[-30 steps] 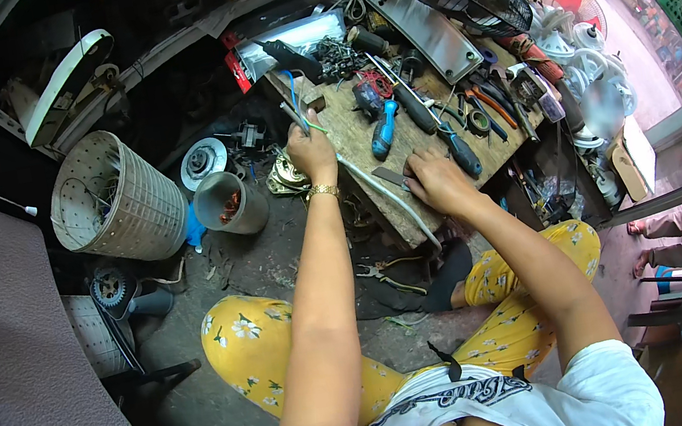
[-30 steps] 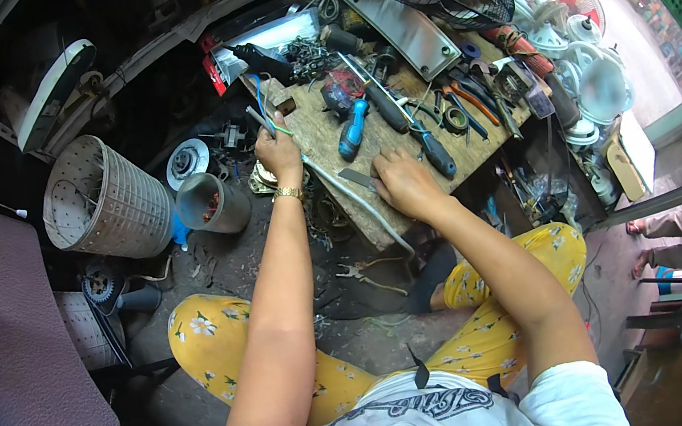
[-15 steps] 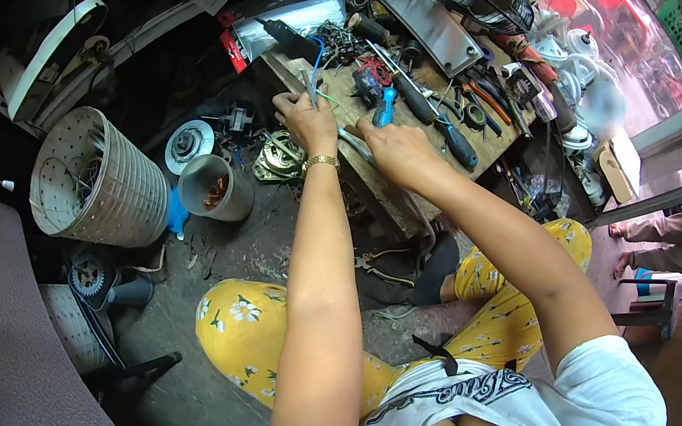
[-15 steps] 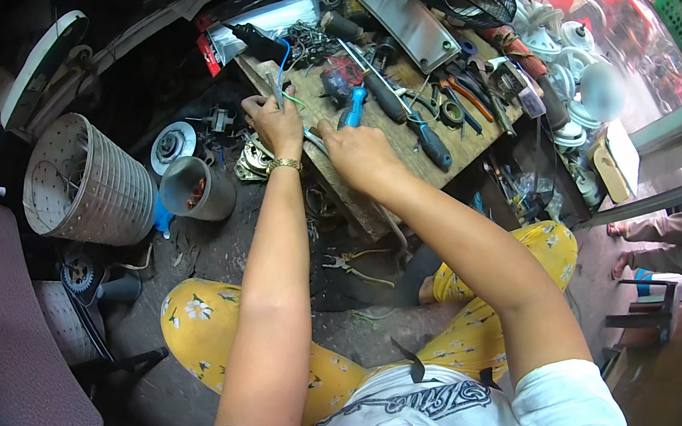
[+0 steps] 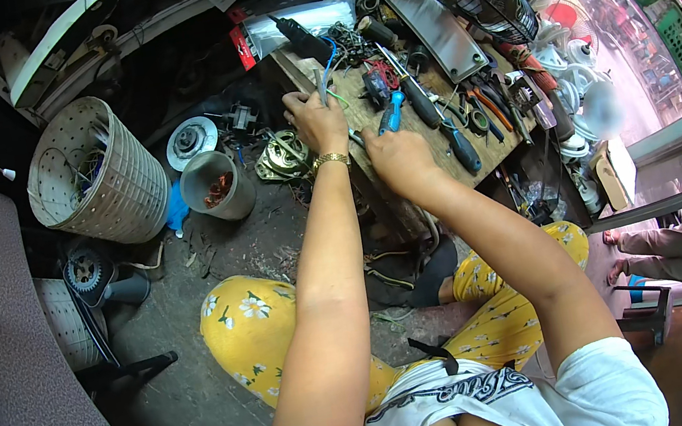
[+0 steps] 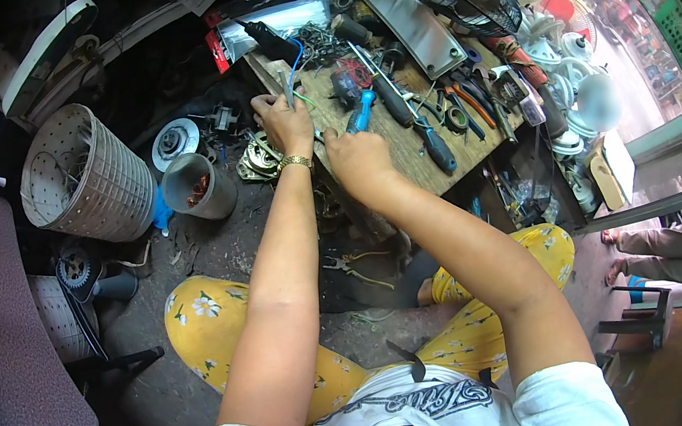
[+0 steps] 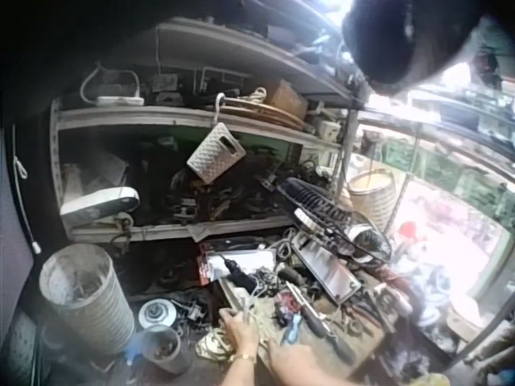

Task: The person strips the insulation from wires using a knife and pliers, then twists the exposed wire ends together to form a connection.

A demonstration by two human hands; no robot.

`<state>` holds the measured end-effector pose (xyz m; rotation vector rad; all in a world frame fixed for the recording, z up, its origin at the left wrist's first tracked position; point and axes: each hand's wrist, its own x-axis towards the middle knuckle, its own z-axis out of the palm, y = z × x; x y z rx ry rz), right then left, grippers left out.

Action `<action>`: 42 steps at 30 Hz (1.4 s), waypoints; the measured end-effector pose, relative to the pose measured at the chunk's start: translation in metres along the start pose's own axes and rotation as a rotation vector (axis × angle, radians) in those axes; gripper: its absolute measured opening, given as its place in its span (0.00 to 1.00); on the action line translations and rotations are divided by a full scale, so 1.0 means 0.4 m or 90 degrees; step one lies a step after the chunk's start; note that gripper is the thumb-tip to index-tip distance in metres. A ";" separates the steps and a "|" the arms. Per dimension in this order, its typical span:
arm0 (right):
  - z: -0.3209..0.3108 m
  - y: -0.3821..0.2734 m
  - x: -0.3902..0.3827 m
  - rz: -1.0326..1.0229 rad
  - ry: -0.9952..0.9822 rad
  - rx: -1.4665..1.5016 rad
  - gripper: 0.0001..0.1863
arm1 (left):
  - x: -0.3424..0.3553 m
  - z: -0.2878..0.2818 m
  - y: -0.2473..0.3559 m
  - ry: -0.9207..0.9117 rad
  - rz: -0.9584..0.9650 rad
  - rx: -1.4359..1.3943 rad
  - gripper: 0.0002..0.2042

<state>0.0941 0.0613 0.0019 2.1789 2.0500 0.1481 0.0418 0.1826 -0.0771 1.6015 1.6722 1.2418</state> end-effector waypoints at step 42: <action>0.032 0.045 -0.116 -0.027 0.005 0.046 0.17 | -0.012 -0.011 0.019 0.000 -0.016 0.035 0.06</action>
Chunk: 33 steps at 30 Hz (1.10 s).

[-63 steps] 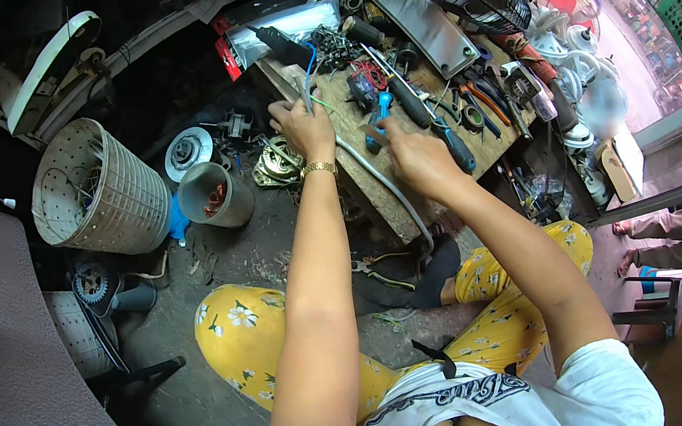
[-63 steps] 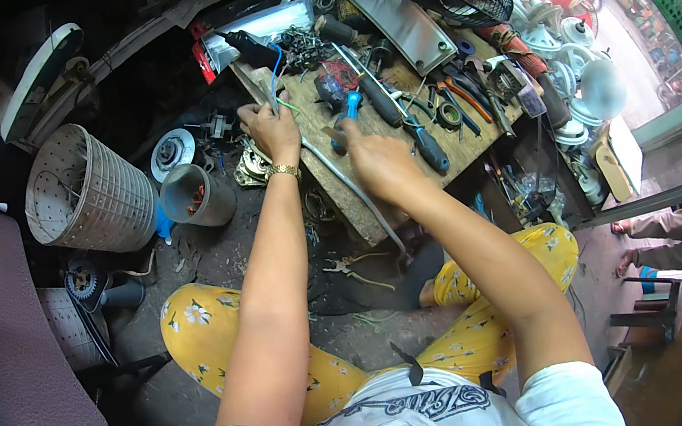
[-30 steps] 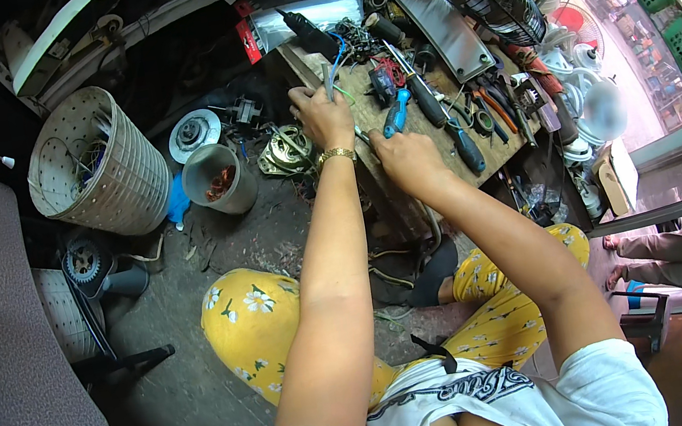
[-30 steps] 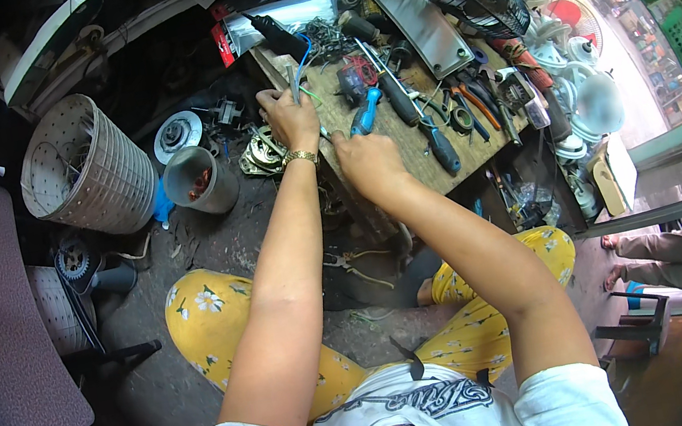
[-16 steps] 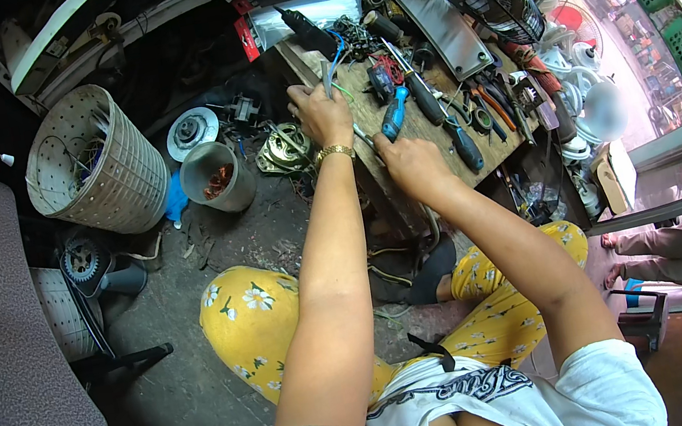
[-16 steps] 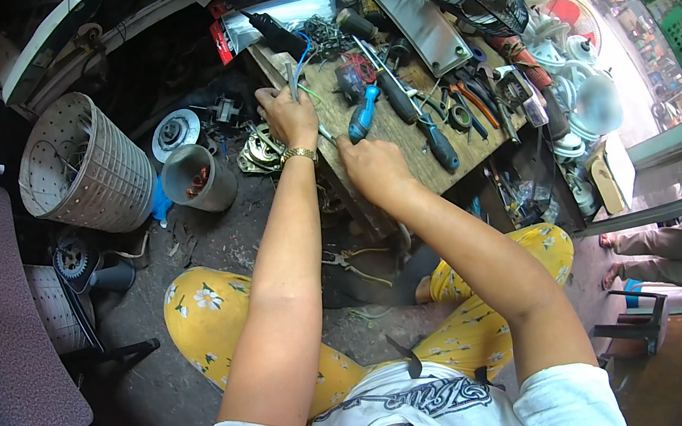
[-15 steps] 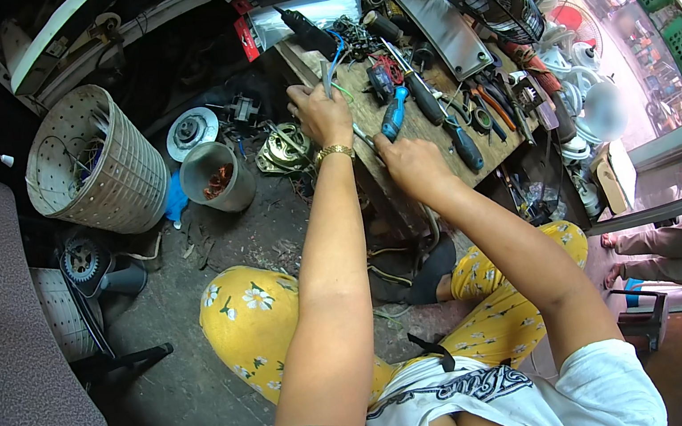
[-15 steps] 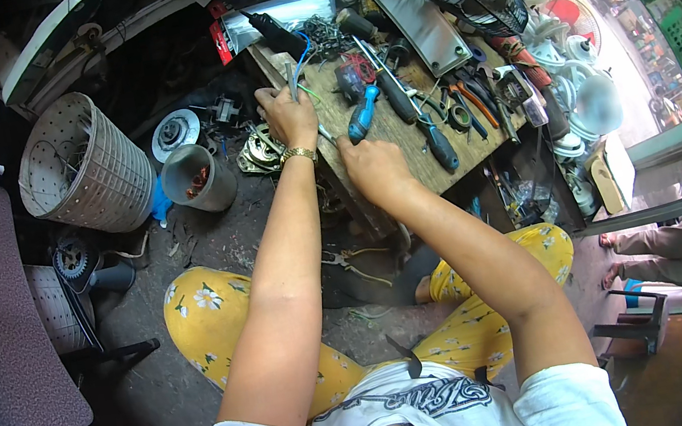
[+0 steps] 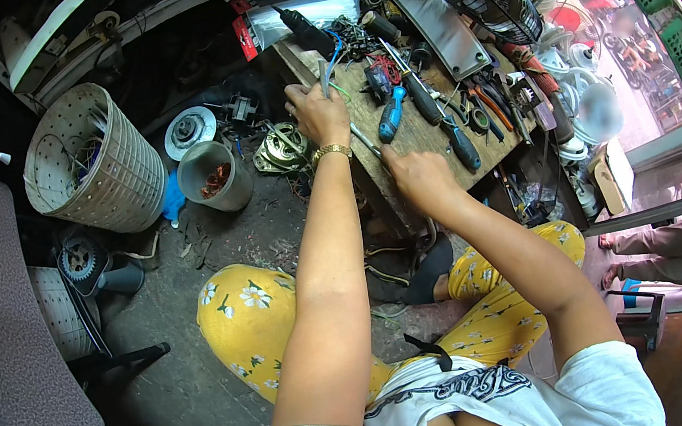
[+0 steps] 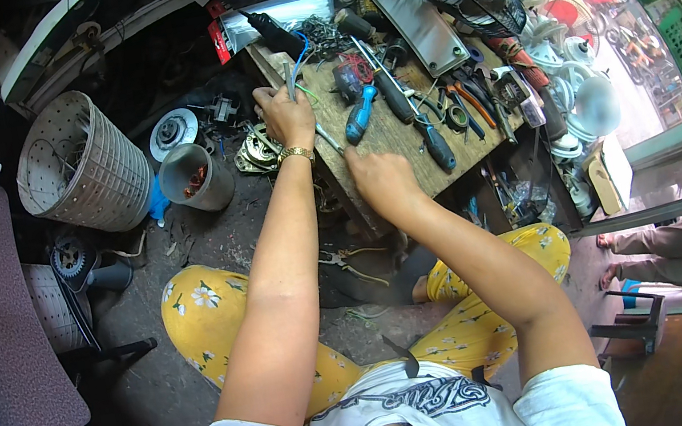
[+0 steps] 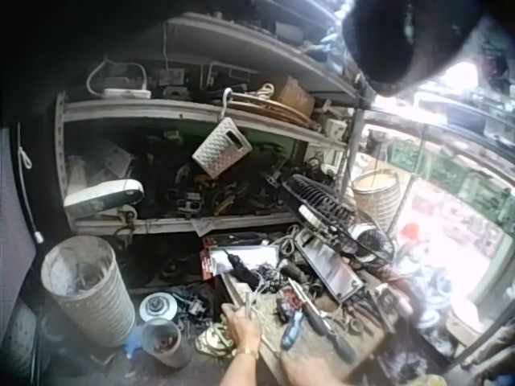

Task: The person strips the insulation from wires using a knife and pliers, then twists the exposed wire ends together to form a connection.

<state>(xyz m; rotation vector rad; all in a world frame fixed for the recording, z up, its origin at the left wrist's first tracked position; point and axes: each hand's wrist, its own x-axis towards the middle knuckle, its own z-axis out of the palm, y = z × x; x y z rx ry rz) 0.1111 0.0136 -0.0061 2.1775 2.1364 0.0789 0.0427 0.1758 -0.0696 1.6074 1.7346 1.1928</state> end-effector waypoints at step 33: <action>-0.025 0.038 -0.137 0.036 -0.092 0.027 0.18 | -0.001 0.001 0.004 -0.009 0.002 -0.003 0.05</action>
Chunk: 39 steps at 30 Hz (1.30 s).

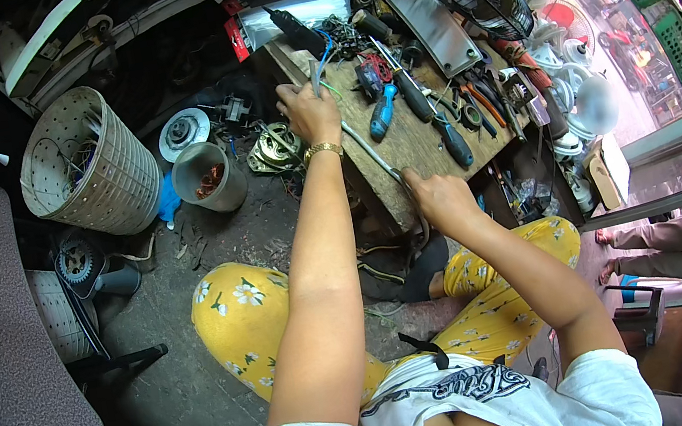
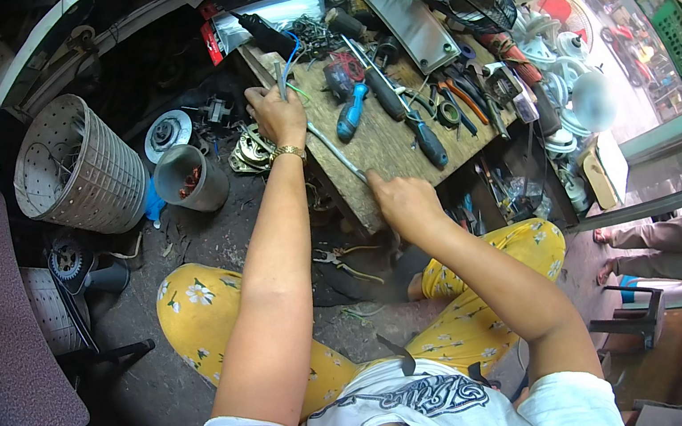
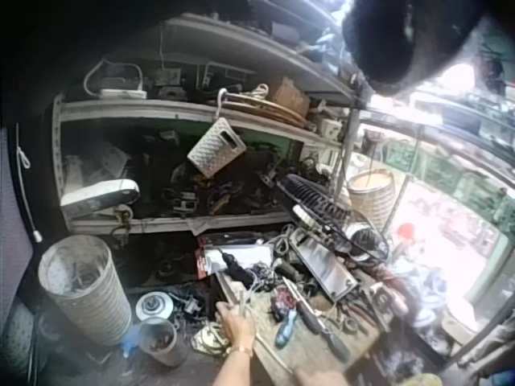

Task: The person strips the insulation from wires using a knife and pliers, then twists the exposed wire ends together to form a connection.

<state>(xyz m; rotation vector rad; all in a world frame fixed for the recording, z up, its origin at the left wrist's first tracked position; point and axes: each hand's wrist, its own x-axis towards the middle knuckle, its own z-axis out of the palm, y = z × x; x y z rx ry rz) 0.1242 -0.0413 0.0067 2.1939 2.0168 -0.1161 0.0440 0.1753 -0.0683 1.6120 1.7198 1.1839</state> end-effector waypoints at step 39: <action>0.000 -0.013 -0.118 0.058 -0.052 0.061 0.19 | 0.006 0.015 -0.021 0.003 0.007 -0.026 0.09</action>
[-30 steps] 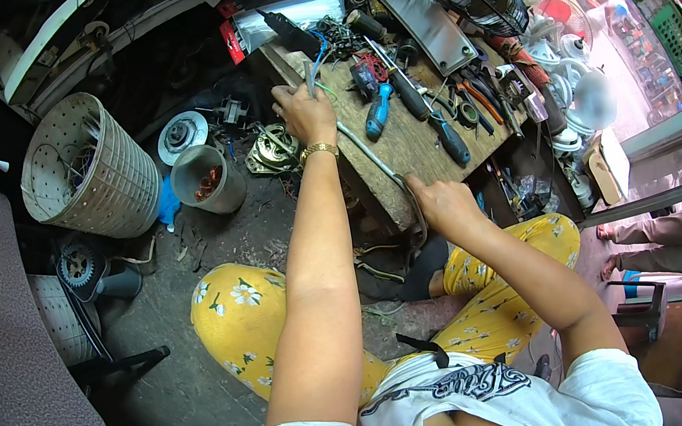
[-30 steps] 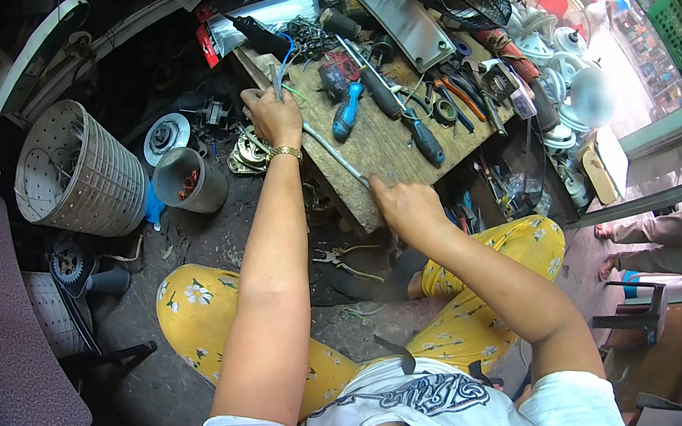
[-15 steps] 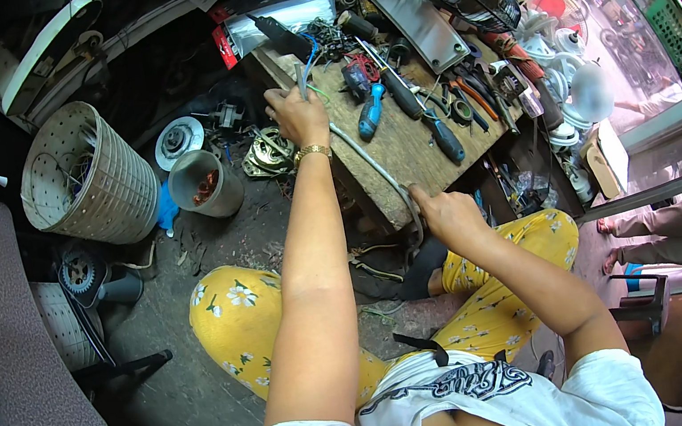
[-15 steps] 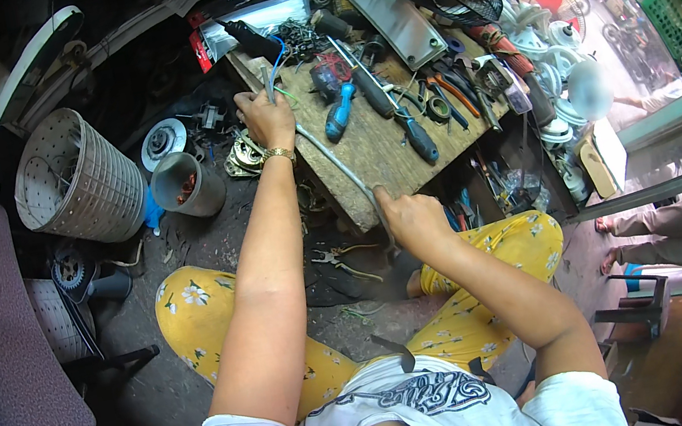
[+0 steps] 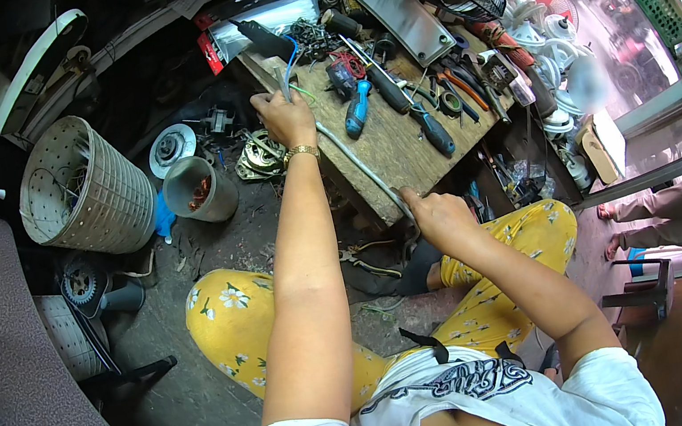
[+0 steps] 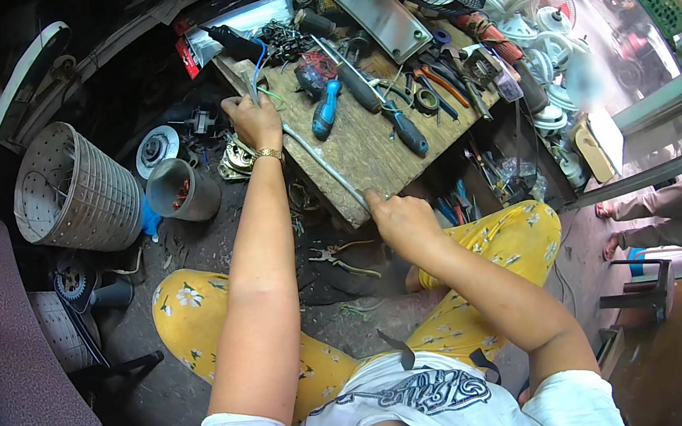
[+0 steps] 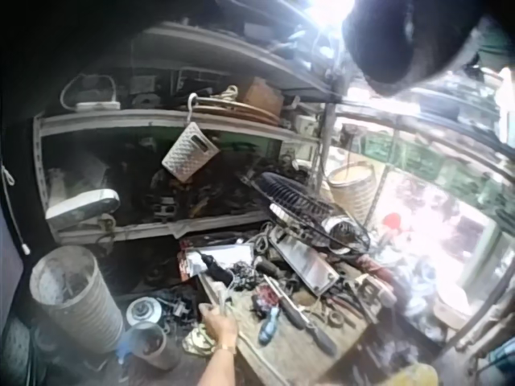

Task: The person strips the insulation from wires using a knife and pliers, then twists the exposed wire ends together to form a connection.

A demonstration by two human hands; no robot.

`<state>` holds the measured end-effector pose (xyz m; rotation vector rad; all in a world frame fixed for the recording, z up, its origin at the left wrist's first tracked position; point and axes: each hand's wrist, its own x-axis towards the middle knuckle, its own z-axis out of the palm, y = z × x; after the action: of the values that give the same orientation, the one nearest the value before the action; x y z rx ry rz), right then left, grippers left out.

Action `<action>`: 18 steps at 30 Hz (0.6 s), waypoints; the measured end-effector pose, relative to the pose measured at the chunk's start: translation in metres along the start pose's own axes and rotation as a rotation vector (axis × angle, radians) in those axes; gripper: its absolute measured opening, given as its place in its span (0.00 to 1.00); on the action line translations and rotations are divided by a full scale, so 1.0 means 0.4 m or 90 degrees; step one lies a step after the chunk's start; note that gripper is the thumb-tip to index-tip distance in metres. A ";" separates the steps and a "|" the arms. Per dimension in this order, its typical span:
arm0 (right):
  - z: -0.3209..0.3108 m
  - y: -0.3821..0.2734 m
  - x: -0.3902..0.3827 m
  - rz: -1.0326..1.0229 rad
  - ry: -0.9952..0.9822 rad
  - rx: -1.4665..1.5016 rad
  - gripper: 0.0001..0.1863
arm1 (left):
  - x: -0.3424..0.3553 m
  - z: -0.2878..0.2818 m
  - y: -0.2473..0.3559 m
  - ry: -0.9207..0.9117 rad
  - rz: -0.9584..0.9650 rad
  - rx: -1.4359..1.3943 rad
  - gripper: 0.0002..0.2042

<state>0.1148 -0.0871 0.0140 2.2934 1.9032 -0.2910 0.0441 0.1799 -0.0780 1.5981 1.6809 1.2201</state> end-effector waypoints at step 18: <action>0.044 0.011 -0.076 0.000 0.062 -0.005 0.20 | -0.001 0.004 0.000 0.026 0.017 0.017 0.12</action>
<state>0.1128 -0.1212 0.0043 2.3434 1.9445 -0.1747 0.0457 0.1801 -0.0788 1.6261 1.7128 1.2553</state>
